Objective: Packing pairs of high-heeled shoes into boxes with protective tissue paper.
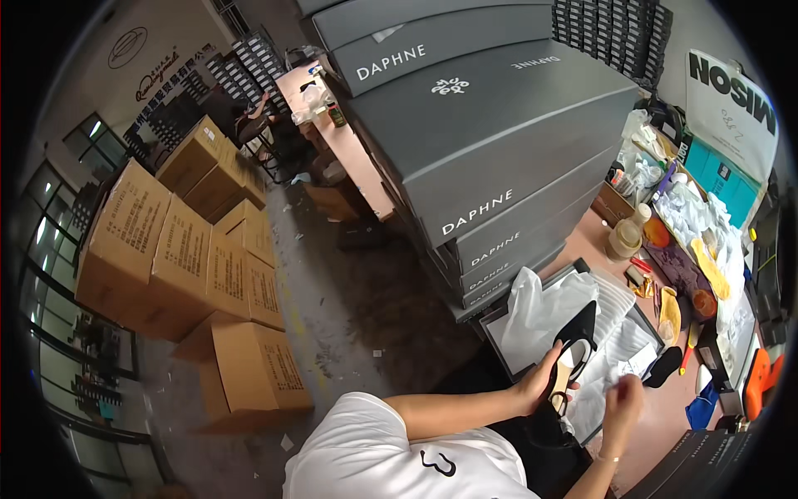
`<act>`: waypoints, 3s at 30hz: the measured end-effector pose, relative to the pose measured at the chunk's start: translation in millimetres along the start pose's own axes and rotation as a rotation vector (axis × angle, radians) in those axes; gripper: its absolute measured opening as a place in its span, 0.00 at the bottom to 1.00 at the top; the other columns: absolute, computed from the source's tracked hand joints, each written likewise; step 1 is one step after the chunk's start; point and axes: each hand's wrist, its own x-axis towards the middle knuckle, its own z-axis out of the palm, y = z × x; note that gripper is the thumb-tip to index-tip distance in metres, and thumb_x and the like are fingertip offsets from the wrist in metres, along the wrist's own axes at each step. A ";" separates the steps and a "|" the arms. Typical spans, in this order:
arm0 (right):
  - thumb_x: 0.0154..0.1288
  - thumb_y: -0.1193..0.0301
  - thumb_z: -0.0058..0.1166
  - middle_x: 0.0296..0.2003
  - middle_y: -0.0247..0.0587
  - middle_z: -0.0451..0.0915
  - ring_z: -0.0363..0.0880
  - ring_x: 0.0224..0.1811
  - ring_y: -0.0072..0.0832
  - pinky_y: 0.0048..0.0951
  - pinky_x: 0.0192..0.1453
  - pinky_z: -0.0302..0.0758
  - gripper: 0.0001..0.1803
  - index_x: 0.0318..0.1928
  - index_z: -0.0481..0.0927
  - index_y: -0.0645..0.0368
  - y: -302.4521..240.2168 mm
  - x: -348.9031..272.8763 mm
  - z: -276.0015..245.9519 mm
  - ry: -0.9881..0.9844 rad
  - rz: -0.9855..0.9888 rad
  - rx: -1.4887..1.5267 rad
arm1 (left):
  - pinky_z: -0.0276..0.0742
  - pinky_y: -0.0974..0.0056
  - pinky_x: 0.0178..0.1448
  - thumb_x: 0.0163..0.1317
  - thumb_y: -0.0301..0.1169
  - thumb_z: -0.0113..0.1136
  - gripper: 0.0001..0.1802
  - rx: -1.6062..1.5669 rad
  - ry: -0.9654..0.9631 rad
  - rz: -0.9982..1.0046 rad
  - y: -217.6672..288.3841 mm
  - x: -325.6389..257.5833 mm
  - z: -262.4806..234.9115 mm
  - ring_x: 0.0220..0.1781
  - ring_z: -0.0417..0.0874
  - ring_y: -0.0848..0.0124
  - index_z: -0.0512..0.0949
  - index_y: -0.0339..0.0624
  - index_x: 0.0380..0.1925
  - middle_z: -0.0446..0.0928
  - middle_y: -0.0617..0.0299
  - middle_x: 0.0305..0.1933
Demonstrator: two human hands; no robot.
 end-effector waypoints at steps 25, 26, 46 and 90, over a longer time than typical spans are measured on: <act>0.51 0.74 0.58 0.28 0.45 0.75 0.76 0.27 0.41 0.39 0.33 0.71 0.09 0.33 0.73 0.61 -30.0 10.1 47.5 -0.264 -0.595 -0.442 | 0.75 0.63 0.38 0.64 0.65 0.46 0.35 0.078 0.139 0.203 -29.9 7.0 16.5 0.49 0.71 0.72 0.58 0.57 0.61 0.67 0.64 0.48; 0.51 0.74 0.58 0.27 0.44 0.75 0.76 0.27 0.41 0.38 0.33 0.71 0.09 0.33 0.73 0.61 -26.8 11.0 47.8 -0.253 -0.612 -0.438 | 0.76 0.64 0.36 0.64 0.65 0.46 0.34 0.059 0.128 0.184 -28.2 5.2 18.2 0.47 0.72 0.72 0.59 0.57 0.60 0.68 0.64 0.46; 0.71 0.63 0.42 0.66 0.62 0.61 0.57 0.70 0.50 0.40 0.74 0.50 0.29 0.65 0.61 0.71 -53.5 -4.0 31.1 -0.457 -0.122 0.152 | 0.71 0.60 0.58 0.68 0.62 0.38 0.35 0.240 -0.009 0.317 -10.1 46.4 -12.8 0.58 0.70 0.68 0.63 0.50 0.64 0.66 0.62 0.60; 0.51 0.75 0.60 0.22 0.39 0.70 0.71 0.24 0.38 0.37 0.31 0.65 0.07 0.32 0.75 0.56 -30.4 19.8 61.1 0.101 -0.548 -0.387 | 0.74 0.67 0.30 0.63 0.69 0.38 0.34 -0.009 0.018 -0.006 -15.9 -2.4 22.9 0.33 0.75 0.75 0.72 0.54 0.50 0.74 0.68 0.37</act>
